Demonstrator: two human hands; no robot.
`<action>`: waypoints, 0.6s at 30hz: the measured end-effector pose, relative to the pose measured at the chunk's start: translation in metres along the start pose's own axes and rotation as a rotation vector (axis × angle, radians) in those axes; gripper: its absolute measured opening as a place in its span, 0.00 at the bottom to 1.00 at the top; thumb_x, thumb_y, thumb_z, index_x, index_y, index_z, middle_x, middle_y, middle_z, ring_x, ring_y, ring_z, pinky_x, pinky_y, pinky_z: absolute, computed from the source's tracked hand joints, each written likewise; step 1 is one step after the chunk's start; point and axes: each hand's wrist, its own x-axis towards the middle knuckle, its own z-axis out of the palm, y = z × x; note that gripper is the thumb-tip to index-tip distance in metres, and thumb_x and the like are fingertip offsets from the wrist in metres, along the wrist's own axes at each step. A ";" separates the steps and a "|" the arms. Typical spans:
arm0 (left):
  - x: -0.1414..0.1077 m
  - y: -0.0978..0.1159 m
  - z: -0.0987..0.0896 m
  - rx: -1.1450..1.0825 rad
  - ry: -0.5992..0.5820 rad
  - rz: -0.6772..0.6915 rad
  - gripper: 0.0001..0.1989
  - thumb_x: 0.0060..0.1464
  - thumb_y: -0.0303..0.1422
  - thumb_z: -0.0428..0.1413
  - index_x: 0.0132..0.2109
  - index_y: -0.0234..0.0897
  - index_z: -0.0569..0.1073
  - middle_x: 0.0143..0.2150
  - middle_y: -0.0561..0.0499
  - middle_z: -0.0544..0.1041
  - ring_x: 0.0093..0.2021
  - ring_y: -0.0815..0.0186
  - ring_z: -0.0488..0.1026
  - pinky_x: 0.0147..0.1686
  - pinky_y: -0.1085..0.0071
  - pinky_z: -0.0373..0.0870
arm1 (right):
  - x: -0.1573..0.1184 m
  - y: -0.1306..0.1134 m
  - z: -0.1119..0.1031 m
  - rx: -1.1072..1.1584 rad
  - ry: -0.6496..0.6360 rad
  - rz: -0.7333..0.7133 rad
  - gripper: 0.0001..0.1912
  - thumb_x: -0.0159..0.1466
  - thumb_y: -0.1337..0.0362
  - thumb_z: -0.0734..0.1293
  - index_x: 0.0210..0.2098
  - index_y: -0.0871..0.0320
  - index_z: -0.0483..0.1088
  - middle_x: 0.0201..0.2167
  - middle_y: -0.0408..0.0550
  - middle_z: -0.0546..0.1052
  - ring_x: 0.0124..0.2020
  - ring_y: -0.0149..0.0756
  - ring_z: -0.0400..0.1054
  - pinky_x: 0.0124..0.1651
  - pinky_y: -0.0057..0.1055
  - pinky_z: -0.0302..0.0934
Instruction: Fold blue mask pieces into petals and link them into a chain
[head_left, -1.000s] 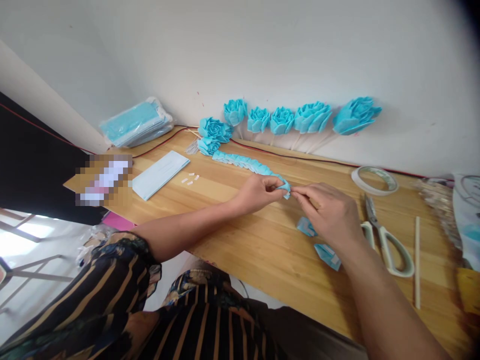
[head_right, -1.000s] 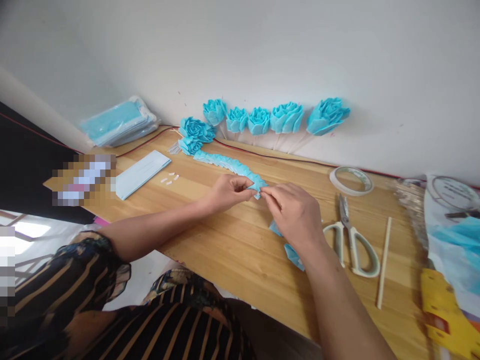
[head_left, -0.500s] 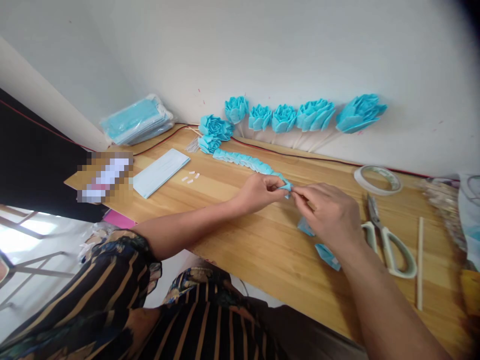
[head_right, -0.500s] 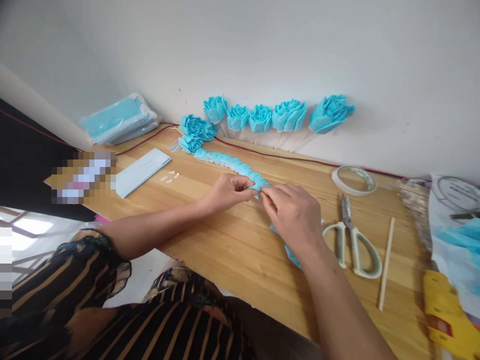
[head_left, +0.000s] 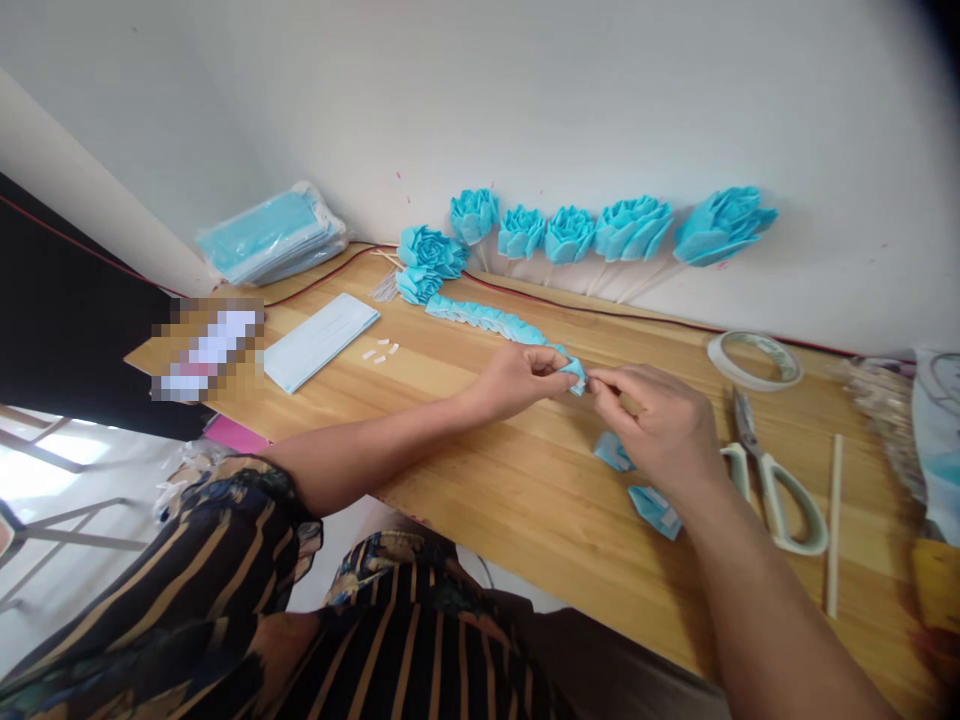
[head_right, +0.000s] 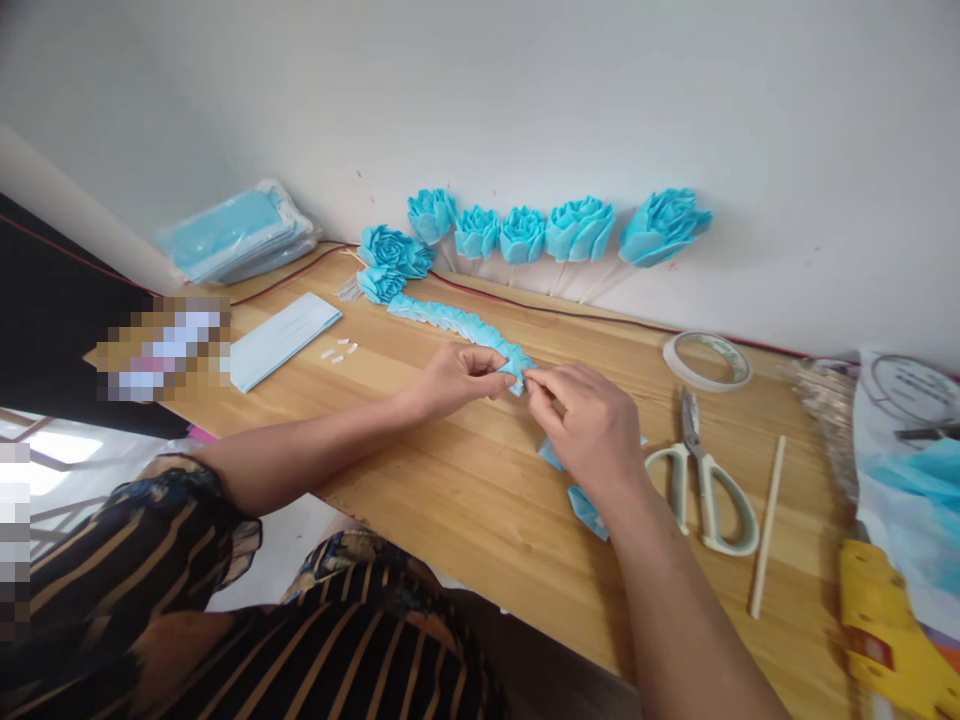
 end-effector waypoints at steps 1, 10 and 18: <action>0.000 0.000 0.000 -0.015 -0.004 0.001 0.19 0.43 0.43 0.64 0.23 0.33 0.68 0.20 0.58 0.64 0.24 0.76 0.59 0.27 0.75 0.55 | 0.000 0.000 0.000 0.011 0.000 0.003 0.10 0.66 0.65 0.63 0.36 0.50 0.76 0.32 0.46 0.81 0.34 0.41 0.75 0.39 0.38 0.66; 0.002 -0.003 -0.003 -0.034 -0.035 0.018 0.16 0.45 0.41 0.63 0.26 0.33 0.69 0.21 0.58 0.65 0.24 0.77 0.58 0.26 0.75 0.54 | 0.001 0.000 0.000 0.044 0.008 0.007 0.08 0.66 0.65 0.63 0.36 0.50 0.75 0.32 0.45 0.81 0.34 0.40 0.75 0.39 0.37 0.66; 0.006 -0.008 -0.006 0.007 -0.002 0.025 0.09 0.49 0.34 0.59 0.28 0.32 0.71 0.22 0.57 0.66 0.24 0.76 0.59 0.26 0.75 0.52 | 0.001 0.003 -0.002 -0.011 0.102 0.071 0.08 0.64 0.67 0.63 0.33 0.49 0.72 0.31 0.44 0.80 0.32 0.41 0.74 0.38 0.38 0.66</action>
